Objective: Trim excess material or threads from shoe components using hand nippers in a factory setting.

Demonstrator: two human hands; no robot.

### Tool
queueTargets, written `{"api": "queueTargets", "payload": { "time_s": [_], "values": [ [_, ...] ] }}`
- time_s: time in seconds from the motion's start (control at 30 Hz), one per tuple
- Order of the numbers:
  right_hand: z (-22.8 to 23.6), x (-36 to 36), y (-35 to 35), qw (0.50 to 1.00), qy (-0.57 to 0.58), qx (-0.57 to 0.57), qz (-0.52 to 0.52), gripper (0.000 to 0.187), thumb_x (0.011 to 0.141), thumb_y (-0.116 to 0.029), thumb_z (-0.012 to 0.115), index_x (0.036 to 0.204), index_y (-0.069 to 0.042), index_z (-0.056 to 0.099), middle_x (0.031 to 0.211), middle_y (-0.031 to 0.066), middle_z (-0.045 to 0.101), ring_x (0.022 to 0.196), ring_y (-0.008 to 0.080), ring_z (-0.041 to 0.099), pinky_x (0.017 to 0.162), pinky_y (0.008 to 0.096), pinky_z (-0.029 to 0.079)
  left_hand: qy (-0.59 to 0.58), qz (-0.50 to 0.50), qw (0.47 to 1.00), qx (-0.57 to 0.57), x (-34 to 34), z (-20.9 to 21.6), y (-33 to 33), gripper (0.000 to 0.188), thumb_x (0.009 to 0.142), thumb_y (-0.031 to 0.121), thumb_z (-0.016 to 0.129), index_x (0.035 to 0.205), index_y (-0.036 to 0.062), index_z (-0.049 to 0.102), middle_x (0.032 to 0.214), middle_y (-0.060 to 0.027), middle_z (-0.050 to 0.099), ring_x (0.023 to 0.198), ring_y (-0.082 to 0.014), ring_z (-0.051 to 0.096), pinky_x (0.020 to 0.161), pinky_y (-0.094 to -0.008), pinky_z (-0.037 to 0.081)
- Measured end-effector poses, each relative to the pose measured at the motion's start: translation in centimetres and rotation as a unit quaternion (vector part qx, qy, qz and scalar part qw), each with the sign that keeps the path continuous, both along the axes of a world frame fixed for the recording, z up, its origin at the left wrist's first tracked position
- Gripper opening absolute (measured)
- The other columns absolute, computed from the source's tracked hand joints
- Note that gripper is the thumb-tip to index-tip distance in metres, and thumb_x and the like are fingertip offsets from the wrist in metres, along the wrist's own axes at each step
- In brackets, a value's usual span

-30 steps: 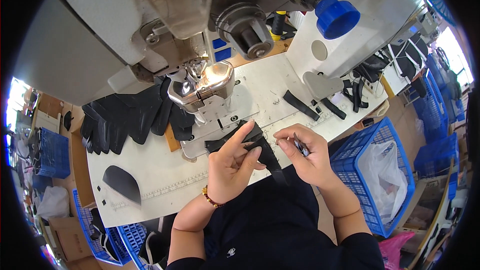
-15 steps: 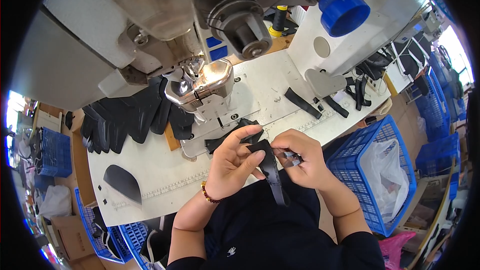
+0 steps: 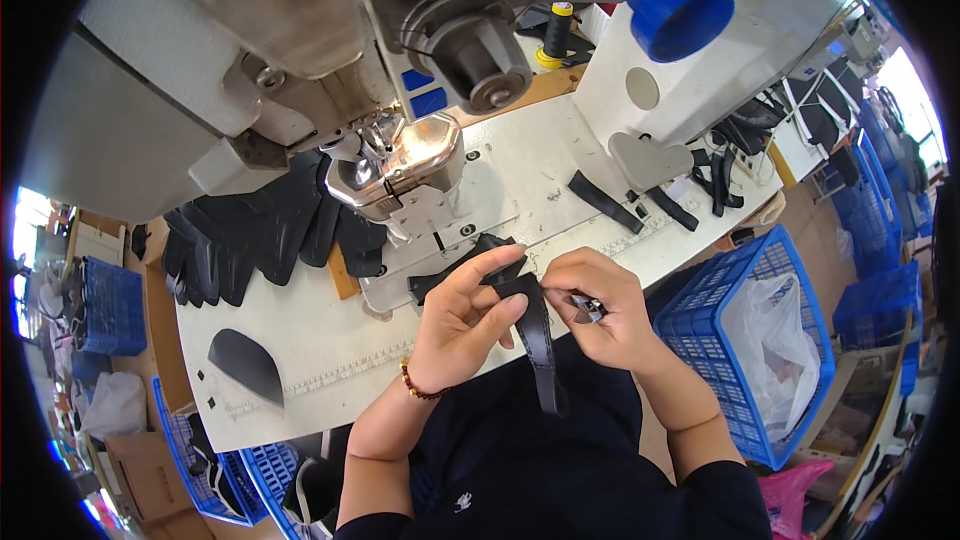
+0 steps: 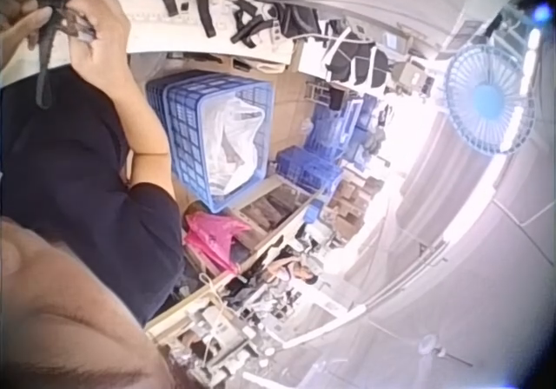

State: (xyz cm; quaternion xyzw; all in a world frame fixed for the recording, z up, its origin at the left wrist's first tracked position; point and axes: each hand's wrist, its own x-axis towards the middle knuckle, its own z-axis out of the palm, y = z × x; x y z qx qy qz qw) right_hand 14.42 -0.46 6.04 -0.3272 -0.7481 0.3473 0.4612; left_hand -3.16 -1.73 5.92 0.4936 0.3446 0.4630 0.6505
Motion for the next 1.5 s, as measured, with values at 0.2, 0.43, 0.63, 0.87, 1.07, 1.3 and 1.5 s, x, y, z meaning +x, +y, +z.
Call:
{"api": "queueTargets", "payload": {
  "time_s": [0.2, 0.43, 0.63, 0.87, 1.07, 1.3, 1.5],
  "values": [
    [-1.8, 0.3, 1.5, 0.989, -0.064, 0.069, -0.114, 0.033, 0.055, 0.01, 0.049, 0.086, -0.001, 0.053, 0.081, 0.0118, 0.052, 0.066, 0.0208, 0.053, 0.057, 0.0265, 0.042, 0.035, 0.011, 0.999, 0.018, 0.4, -0.6, 0.2, 0.041, 0.08, 0.003, 0.054, 0.118, -0.002, 0.04, 0.06, 0.0025, 0.051, 0.054, -0.002, 0.046, 0.05, -0.0167, 0.04],
    [-0.7, 1.6, 0.7, 0.982, -0.042, 0.011, -0.185, 0.012, 0.064, -0.001, 0.065, 0.07, -0.001, 0.054, 0.065, 0.0069, 0.051, 0.054, 0.0155, 0.048, 0.049, 0.0218, 0.036, -0.01, 0.108, 0.993, 0.046, 0.2, -1.4, 0.9, 0.037, 0.076, -0.004, 0.053, 0.112, -0.0052, 0.042, 0.096, -0.0126, 0.055, 0.08, -0.012, 0.057, 0.069, -0.0217, 0.049],
    [0.6, 1.9, -2.6, 0.983, 0.067, 0.095, -0.141, 0.016, 0.071, -0.002, 0.059, 0.085, 0.0, 0.051, 0.064, 0.0052, 0.051, 0.052, 0.0081, 0.044, 0.049, 0.0189, 0.035, -0.125, 0.108, 0.985, -0.048, 0.3, -1.5, 1.5, 0.029, 0.078, -0.003, 0.05, 0.107, -0.005, 0.046, 0.101, -0.0133, 0.053, 0.086, -0.0157, 0.056, 0.076, -0.0261, 0.049],
    [-0.1, 0.0, -2.1, 0.926, 0.093, -0.349, 0.113, 0.024, 0.091, -0.021, 0.031, 0.098, 0.0, 0.042, 0.062, 0.0042, 0.049, 0.045, 0.0065, 0.042, 0.043, 0.0199, 0.036, -0.142, 0.074, 0.983, -0.085, 0.0, -2.8, 1.5, 0.023, 0.08, 0.004, 0.054, 0.102, -0.0033, 0.053, 0.094, -0.0095, 0.057, 0.082, -0.0138, 0.056, 0.075, -0.0252, 0.048],
    [-0.2, 0.0, -1.7, 0.916, 0.08, -0.376, 0.112, 0.028, 0.091, -0.02, 0.032, 0.101, 0.003, 0.044, 0.062, 0.0055, 0.051, 0.042, 0.0072, 0.047, 0.039, 0.0191, 0.039, -0.095, 0.118, 0.988, -0.035, 0.5, -2.3, 1.3, 0.021, 0.08, 0.002, 0.053, 0.1, -0.0027, 0.053, 0.09, -0.0101, 0.059, 0.078, -0.0138, 0.058, 0.066, -0.0243, 0.05],
    [-0.1, 0.0, -1.6, 0.915, 0.059, -0.382, 0.111, 0.027, 0.09, -0.019, 0.033, 0.101, 0.002, 0.046, 0.061, 0.0047, 0.051, 0.04, 0.0065, 0.046, 0.038, 0.0187, 0.037, -0.1, 0.1, 0.989, -0.043, 0.4, -2.4, 1.2, 0.023, 0.08, 0.004, 0.054, 0.101, -0.0041, 0.053, 0.096, -0.0092, 0.055, 0.083, -0.0123, 0.055, 0.067, -0.0244, 0.052],
    [-0.4, -0.1, -1.5, 0.915, 0.07, -0.38, 0.114, 0.026, 0.09, -0.019, 0.034, 0.102, 0.001, 0.046, 0.06, 0.0044, 0.05, 0.039, 0.0061, 0.045, 0.036, 0.0187, 0.036, -0.09, 0.12, 0.988, -0.03, 0.6, -2.3, 1.1, 0.021, 0.079, 0.002, 0.053, 0.1, -0.0029, 0.053, 0.089, -0.0104, 0.059, 0.075, -0.014, 0.059, 0.063, -0.0239, 0.051]
  ]
}}
